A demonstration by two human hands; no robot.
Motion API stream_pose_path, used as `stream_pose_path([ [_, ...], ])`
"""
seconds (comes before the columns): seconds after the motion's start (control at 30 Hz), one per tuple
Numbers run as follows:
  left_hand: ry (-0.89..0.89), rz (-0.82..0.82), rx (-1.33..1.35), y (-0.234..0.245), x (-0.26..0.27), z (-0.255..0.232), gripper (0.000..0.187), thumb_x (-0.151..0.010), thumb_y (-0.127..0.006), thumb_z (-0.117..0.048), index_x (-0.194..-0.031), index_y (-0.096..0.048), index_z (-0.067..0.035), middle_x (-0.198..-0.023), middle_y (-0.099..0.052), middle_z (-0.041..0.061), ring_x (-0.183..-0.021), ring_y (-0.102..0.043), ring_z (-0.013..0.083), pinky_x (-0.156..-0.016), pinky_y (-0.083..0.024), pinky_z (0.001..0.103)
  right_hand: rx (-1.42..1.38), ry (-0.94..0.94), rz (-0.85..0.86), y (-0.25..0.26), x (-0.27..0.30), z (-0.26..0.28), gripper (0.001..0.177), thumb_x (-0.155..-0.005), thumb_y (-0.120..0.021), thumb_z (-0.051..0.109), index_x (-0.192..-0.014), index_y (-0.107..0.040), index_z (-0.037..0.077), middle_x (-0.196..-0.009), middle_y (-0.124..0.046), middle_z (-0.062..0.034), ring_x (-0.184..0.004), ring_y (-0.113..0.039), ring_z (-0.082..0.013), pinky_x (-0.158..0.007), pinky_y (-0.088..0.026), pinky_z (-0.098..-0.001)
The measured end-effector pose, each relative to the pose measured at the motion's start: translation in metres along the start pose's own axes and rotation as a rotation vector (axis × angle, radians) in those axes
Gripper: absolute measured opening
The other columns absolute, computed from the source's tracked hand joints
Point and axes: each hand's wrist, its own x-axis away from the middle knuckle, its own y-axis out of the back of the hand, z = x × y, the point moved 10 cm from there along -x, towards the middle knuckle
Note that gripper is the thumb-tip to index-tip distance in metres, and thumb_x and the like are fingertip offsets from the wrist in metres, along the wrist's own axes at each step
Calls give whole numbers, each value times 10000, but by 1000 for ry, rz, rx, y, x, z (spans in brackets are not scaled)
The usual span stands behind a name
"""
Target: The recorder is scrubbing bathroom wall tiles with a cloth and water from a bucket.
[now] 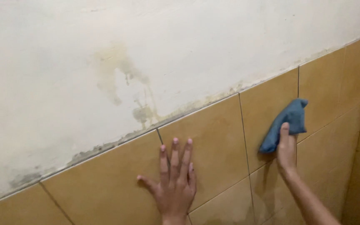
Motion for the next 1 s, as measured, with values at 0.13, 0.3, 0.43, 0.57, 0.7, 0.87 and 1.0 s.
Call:
stream_pose_path([
  [0.13,34,-11,-64,-17,1,-5,549,-1053,-416,-468,-1600,-398,-428,-1681,-331,-76,-1554,-277,203,-1193,76,694,219,547,-43,-58,79,107,774,-1055,-405,501,-1627,-244,5,-1720,-162,-213,-1597,-124,-359,-1287,-77,-492],
  [0.3,-5,-68,68,-42,13,-11,554,-995,-466,-398,-1520,-590,-272,-1605,-474,39,-1527,-316,308,-1154,52,717,528,1287,262,-139,189,141,645,-865,-672,406,-1466,-562,198,-1651,-333,-162,-1565,-238,-390,-1288,-48,-578],
  [0.43,-13,-59,105,-63,24,-11,535,-1030,-483,-415,-1512,-610,-220,-1603,-494,98,-1533,-296,346,-1131,50,730,566,1428,245,-121,159,143,568,-891,-653,504,-1415,-661,284,-1671,-392,-62,-1594,-304,-297,-1342,-85,-516],
  [0.57,19,5,113,-77,35,-11,557,-1021,-442,-400,-1541,-555,-234,-1637,-422,129,-1547,-237,360,-1140,41,776,539,1268,228,-73,63,130,650,-901,-634,503,-1444,-580,152,-1651,-368,-151,-1567,-289,-362,-1306,-123,-517],
  [0.7,-5,25,147,-75,31,-14,565,-1054,-431,-401,-1571,-517,-190,-1673,-341,172,-1564,-180,387,-1124,40,816,360,936,33,6,-54,106,876,-955,-565,509,-1627,-294,17,-1727,-252,-194,-1639,-198,-350,-1347,-124,-497],
  [0.87,82,82,143,-68,25,-19,561,-1045,-427,-404,-1558,-527,-201,-1685,-335,135,-1573,-168,367,-1133,75,790,210,681,-58,104,-175,-6,793,-1085,-483,509,-1617,-259,-35,-1686,-283,-236,-1585,-274,-369,-1306,-196,-427],
  [1.0,42,43,113,-63,23,-19,583,-1047,-432,-388,-1565,-584,-167,-1677,-363,148,-1567,-198,385,-1137,81,750,137,390,-179,159,-220,-81,721,-1122,-441,466,-1608,-260,-34,-1649,-320,-215,-1527,-323,-355,-1273,-213,-436],
])
